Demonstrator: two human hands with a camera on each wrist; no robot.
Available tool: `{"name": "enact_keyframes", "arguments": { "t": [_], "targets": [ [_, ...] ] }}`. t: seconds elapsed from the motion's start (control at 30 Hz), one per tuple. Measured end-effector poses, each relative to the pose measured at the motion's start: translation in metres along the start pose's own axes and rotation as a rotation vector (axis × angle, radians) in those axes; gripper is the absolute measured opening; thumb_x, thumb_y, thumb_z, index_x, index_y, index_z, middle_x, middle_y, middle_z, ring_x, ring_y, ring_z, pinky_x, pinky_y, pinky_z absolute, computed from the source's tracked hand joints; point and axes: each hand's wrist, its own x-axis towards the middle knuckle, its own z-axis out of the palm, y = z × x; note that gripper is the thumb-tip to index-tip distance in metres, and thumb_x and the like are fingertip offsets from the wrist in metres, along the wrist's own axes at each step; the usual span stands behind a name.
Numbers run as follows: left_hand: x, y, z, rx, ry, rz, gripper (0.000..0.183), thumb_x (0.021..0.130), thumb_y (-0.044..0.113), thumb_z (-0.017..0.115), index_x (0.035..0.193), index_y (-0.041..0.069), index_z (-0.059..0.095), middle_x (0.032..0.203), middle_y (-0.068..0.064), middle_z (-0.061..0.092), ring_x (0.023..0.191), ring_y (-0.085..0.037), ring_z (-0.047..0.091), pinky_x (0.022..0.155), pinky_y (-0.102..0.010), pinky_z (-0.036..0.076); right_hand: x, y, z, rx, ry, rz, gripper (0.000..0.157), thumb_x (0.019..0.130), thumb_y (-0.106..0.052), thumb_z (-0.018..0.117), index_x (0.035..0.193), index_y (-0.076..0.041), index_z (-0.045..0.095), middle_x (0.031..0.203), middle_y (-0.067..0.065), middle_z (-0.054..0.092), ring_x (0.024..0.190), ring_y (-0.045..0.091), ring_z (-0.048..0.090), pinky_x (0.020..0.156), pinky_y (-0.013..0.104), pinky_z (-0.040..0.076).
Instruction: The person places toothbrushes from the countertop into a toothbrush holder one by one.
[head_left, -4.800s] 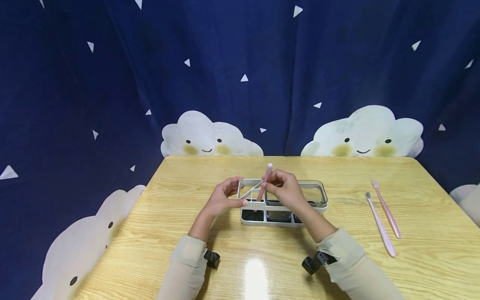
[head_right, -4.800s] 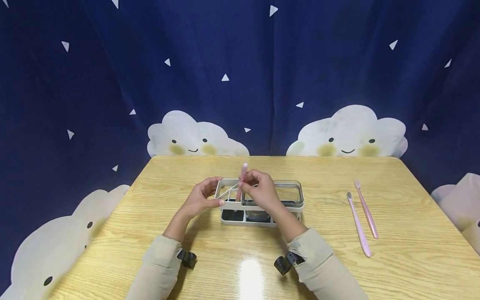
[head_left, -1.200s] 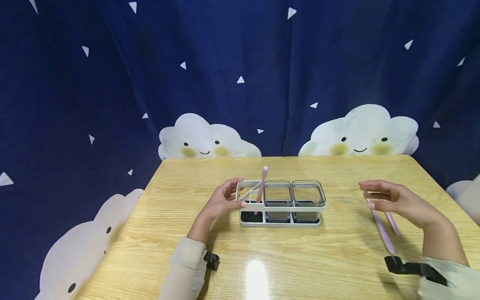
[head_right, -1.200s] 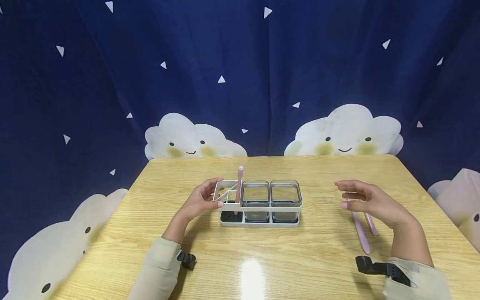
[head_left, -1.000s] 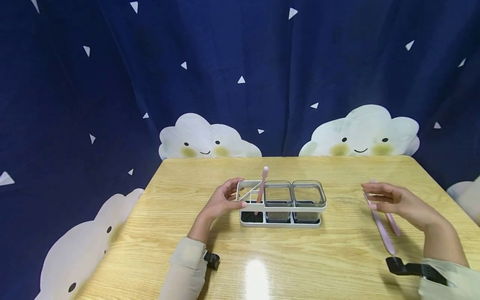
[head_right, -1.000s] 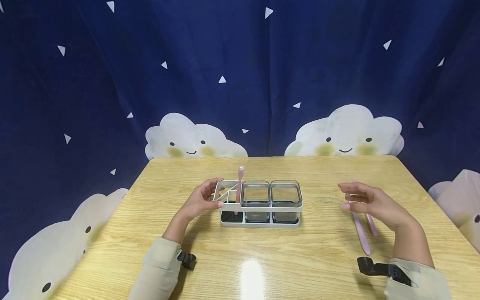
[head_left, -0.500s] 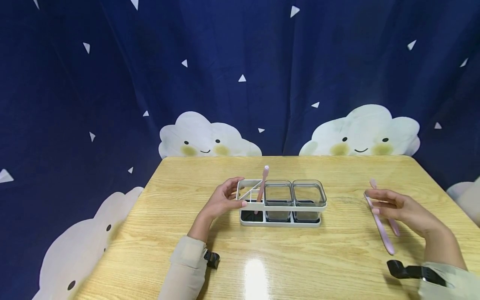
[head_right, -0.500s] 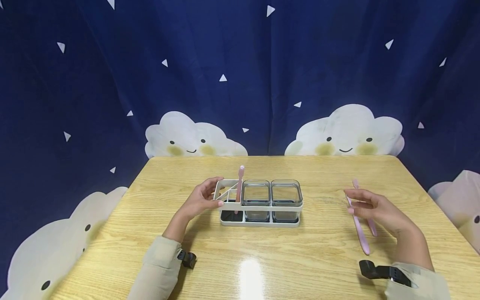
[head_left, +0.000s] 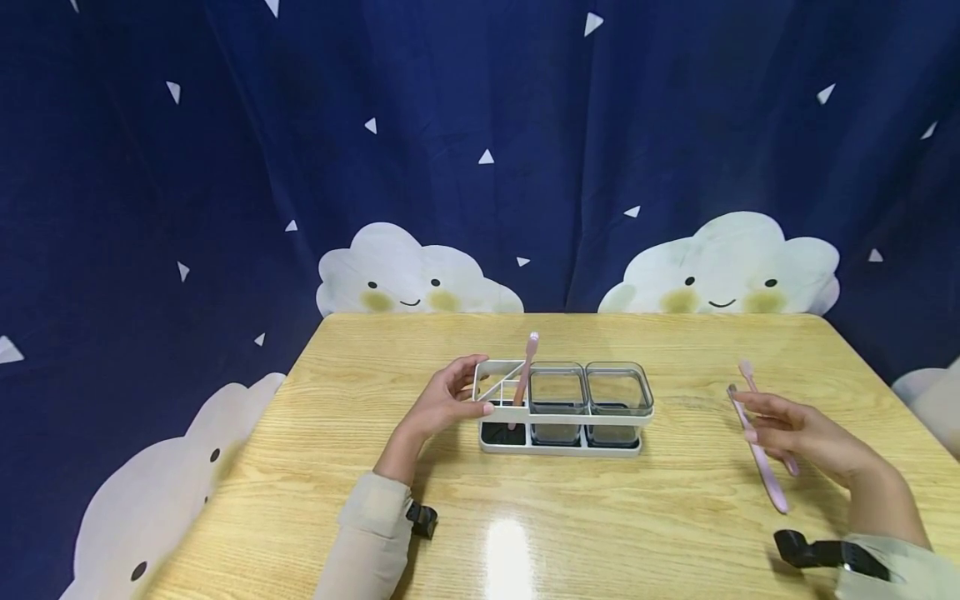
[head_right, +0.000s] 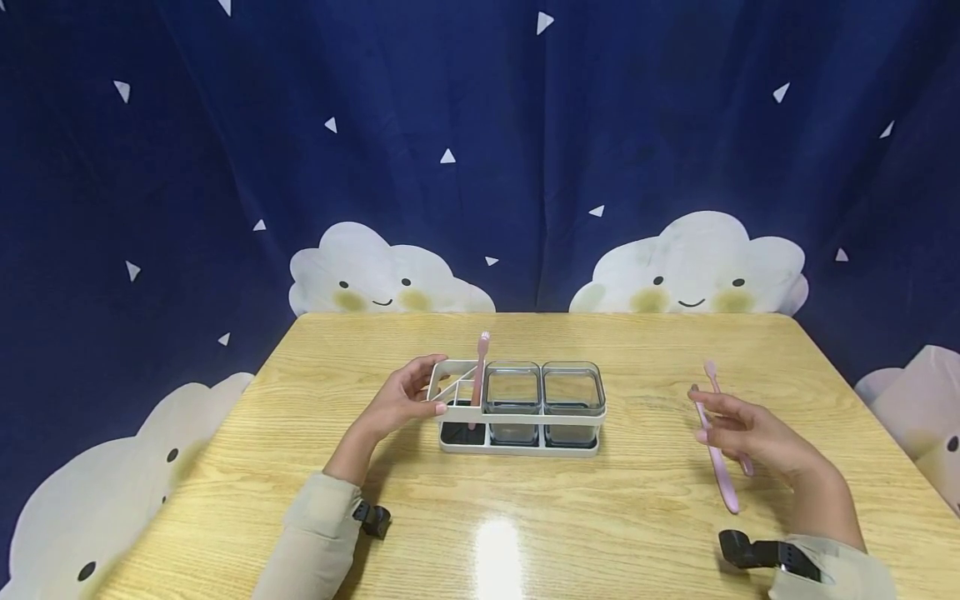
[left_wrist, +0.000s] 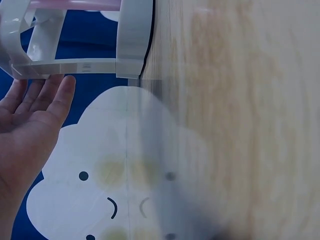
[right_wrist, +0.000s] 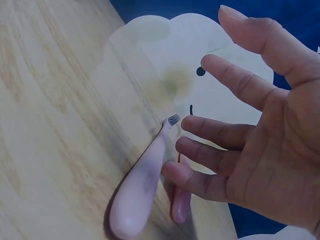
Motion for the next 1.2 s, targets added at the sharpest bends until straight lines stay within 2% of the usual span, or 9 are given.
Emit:
{"name": "enact_keyframes", "arguments": {
  "t": [0.07, 0.13, 0.3, 0.33, 0.47, 0.57, 0.77, 0.9, 1.2],
  "targets": [
    [0.000, 0.001, 0.000, -0.002, -0.003, 0.003, 0.071, 0.075, -0.007, 0.070, 0.137, -0.006, 0.036, 0.127, -0.024, 0.047, 0.117, -0.032, 0.045, 0.101, -0.042, 0.035, -0.001, 0.000, 0.001, 0.030, -0.004, -0.006, 0.057, 0.094, -0.008, 0.052, 0.144, -0.001, 0.027, 0.141, 0.033, 0.018, 0.063, 0.017, 0.051, 0.040, 0.040, 0.042],
    [0.000, 0.001, 0.000, -0.008, -0.003, 0.006, 0.071, 0.075, -0.008, 0.070, 0.137, -0.007, 0.035, 0.127, -0.025, 0.047, 0.117, -0.033, 0.044, 0.101, -0.044, 0.034, 0.000, 0.001, 0.003, 0.045, -0.002, -0.009, 0.056, 0.094, -0.008, 0.052, 0.144, -0.001, 0.027, 0.140, 0.037, 0.017, 0.056, 0.021, 0.045, 0.038, 0.040, 0.040],
    [0.000, 0.002, 0.000, -0.011, 0.000, 0.008, 0.071, 0.075, -0.008, 0.070, 0.137, -0.006, 0.036, 0.126, -0.025, 0.047, 0.117, -0.036, 0.043, 0.101, -0.048, 0.032, 0.003, 0.003, 0.007, 0.036, 0.030, 0.019, 0.059, 0.093, -0.013, 0.056, 0.144, -0.007, 0.028, 0.136, 0.039, 0.023, 0.049, 0.013, 0.040, 0.035, 0.035, 0.039],
    [0.000, 0.002, 0.000, -0.010, -0.002, 0.008, 0.071, 0.075, -0.008, 0.070, 0.137, -0.006, 0.036, 0.126, -0.025, 0.047, 0.117, -0.036, 0.043, 0.101, -0.048, 0.032, 0.004, 0.004, 0.008, 0.041, 0.039, 0.030, 0.060, 0.092, -0.013, 0.057, 0.144, -0.007, 0.027, 0.135, 0.040, 0.024, 0.044, 0.012, 0.034, 0.035, 0.035, 0.039],
    [0.001, 0.002, 0.000, -0.016, -0.008, 0.008, 0.071, 0.075, -0.008, 0.069, 0.137, -0.006, 0.036, 0.127, -0.025, 0.046, 0.118, -0.040, 0.041, 0.101, -0.050, 0.031, 0.008, 0.009, 0.011, 0.091, 0.072, 0.078, 0.069, 0.091, -0.013, 0.060, 0.145, -0.002, 0.019, 0.132, 0.038, 0.026, 0.066, 0.004, 0.053, 0.058, 0.030, 0.053],
    [0.000, 0.002, 0.001, -0.035, -0.015, 0.006, 0.071, 0.076, -0.008, 0.069, 0.138, -0.006, 0.034, 0.129, -0.025, 0.044, 0.120, -0.045, 0.039, 0.102, -0.051, 0.030, 0.010, 0.012, 0.012, 0.110, 0.080, 0.108, 0.077, 0.088, -0.011, 0.063, 0.143, 0.006, 0.011, 0.126, 0.036, 0.031, 0.091, 0.009, 0.058, 0.075, 0.033, 0.053],
    [0.000, 0.005, 0.001, -0.051, -0.013, 0.003, 0.071, 0.076, -0.010, 0.068, 0.138, -0.006, 0.034, 0.130, -0.028, 0.042, 0.122, -0.048, 0.036, 0.103, -0.050, 0.029, 0.010, 0.011, 0.013, 0.083, 0.048, 0.118, 0.077, 0.083, -0.006, 0.067, 0.136, 0.019, 0.016, 0.111, 0.027, 0.045, 0.084, 0.017, 0.061, 0.067, 0.032, 0.054],
    [0.000, 0.003, 0.000, -0.051, -0.007, 0.005, 0.071, 0.075, -0.010, 0.068, 0.138, -0.006, 0.034, 0.129, -0.029, 0.043, 0.121, -0.049, 0.035, 0.102, -0.050, 0.029, 0.011, 0.011, 0.013, 0.101, 0.017, 0.115, 0.075, 0.080, 0.000, 0.068, 0.133, 0.022, 0.021, 0.106, 0.024, 0.046, 0.083, 0.017, 0.059, 0.071, 0.033, 0.054],
    [0.008, -0.025, -0.006, -0.037, 0.008, 0.038, 0.072, 0.075, -0.004, 0.073, 0.138, 0.000, 0.039, 0.129, -0.021, 0.045, 0.120, -0.041, 0.042, 0.102, -0.045, 0.033, 0.019, 0.015, 0.022, 0.084, 0.085, 0.196, 0.077, 0.075, 0.001, 0.074, 0.133, 0.021, 0.026, 0.092, 0.016, 0.044, 0.074, 0.018, 0.056, 0.069, 0.033, 0.054]
  ]
}}
